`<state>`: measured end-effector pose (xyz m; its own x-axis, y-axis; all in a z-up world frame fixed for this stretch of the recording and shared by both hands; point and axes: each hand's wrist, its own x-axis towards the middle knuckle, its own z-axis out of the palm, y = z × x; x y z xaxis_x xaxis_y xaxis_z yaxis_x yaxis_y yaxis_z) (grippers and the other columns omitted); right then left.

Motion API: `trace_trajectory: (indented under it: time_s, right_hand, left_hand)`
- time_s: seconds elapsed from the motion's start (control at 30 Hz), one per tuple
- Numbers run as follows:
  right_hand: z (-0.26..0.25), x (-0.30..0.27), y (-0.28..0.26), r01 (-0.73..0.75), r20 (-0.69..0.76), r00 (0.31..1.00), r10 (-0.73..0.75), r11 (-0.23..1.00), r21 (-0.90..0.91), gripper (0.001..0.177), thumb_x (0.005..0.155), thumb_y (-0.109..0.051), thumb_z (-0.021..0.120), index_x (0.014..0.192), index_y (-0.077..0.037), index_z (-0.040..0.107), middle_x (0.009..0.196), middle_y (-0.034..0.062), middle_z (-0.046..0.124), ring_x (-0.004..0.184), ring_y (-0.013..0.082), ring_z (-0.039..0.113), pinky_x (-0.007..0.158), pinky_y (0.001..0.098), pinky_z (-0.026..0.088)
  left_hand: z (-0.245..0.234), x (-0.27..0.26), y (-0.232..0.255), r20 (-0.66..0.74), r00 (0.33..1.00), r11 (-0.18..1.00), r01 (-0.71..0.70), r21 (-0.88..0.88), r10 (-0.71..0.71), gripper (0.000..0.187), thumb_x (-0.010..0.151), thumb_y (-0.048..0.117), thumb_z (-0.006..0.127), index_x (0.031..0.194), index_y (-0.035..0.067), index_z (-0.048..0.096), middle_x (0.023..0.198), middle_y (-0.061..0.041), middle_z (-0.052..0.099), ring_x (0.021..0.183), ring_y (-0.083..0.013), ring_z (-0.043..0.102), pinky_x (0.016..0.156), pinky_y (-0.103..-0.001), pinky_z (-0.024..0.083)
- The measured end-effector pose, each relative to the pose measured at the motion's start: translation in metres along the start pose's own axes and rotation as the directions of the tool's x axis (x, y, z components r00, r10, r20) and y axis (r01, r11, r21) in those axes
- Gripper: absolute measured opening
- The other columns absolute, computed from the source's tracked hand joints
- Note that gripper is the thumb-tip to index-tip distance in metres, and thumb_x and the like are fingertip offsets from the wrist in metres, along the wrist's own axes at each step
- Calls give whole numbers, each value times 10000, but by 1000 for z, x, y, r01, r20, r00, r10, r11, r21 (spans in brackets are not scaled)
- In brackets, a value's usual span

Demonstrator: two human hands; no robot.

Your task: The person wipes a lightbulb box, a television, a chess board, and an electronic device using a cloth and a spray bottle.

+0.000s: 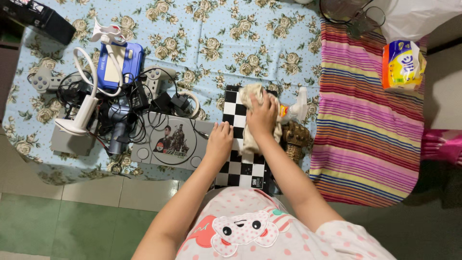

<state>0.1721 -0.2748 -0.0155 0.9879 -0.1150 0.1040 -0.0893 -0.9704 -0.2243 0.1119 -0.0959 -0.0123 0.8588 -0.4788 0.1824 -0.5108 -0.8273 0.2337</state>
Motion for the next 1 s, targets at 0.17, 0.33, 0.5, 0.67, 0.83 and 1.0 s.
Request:
trace_trajectory:
  time_s: [0.17, 0.33, 0.5, 0.67, 0.83, 1.0]
  right_hand:
    - [5, 33, -3, -93, -48, 994, 96, 993, 67, 464, 864, -293, 727, 1322, -265, 654, 1464, 119, 527, 1368, 436, 431, 1167, 536, 312]
    - [0, -19, 10, 225, -63, 974, -217, 962, 157, 361, 948, -427, 713, 1259, -243, 728, 1451, 116, 592, 1392, 420, 460, 1179, 528, 317]
    - [-27, -101, 2, 317, -70, 948, -310, 930, 186, 365, 871, -399, 766, 1197, -238, 742, 1368, 84, 631, 1355, 385, 494, 1176, 542, 334]
    - [-26, -87, -1, 273, 85, 955, -283, 955, 113, 389, 768, -312, 819, 1131, -205, 731, 1302, 70, 625, 1293, 345, 502, 1106, 534, 360]
    - [7, -6, -14, 172, 3, 985, -172, 985, -13, 435, 821, -168, 731, 1238, -289, 728, 1321, 107, 596, 1259, 331, 502, 1049, 498, 356]
    - [15, 43, -40, 16, 66, 998, -17, 1000, 16, 423, 931, -113, 636, 1247, -377, 729, 1292, 97, 586, 1226, 343, 506, 1048, 544, 339]
  left_hand:
    - [0, 1, -2, -11, 999, 999, -43, 31, 44, 343, 857, 74, 607, 1167, -59, 670, 1190, -190, 630, 1169, -319, 605, 1074, -488, 465]
    - [5, -2, -9, -55, 996, 997, -71, -38, 69, 352, 860, 71, 602, 1176, -65, 677, 1176, -190, 641, 1154, -325, 614, 1063, -491, 473]
    - [12, -2, -16, -55, 996, 987, -82, -140, 74, 261, 788, 51, 630, 1020, -41, 705, 1191, -207, 661, 1136, -335, 642, 1047, -499, 482]
    - [9, 3, -20, 2, 998, 985, -56, -161, 57, 167, 781, 31, 626, 915, -4, 720, 1156, -177, 658, 1059, -342, 655, 990, -456, 512]
    - [4, -1, -18, 41, 999, 974, 27, -227, -18, 96, 867, 16, 610, 874, -7, 702, 1072, -118, 642, 973, -328, 665, 845, -404, 552]
    - [3, -1, -19, 6, 1000, 983, -15, -184, 16, 121, 853, 13, 593, 889, -1, 708, 1068, -132, 644, 909, -331, 665, 822, -405, 565]
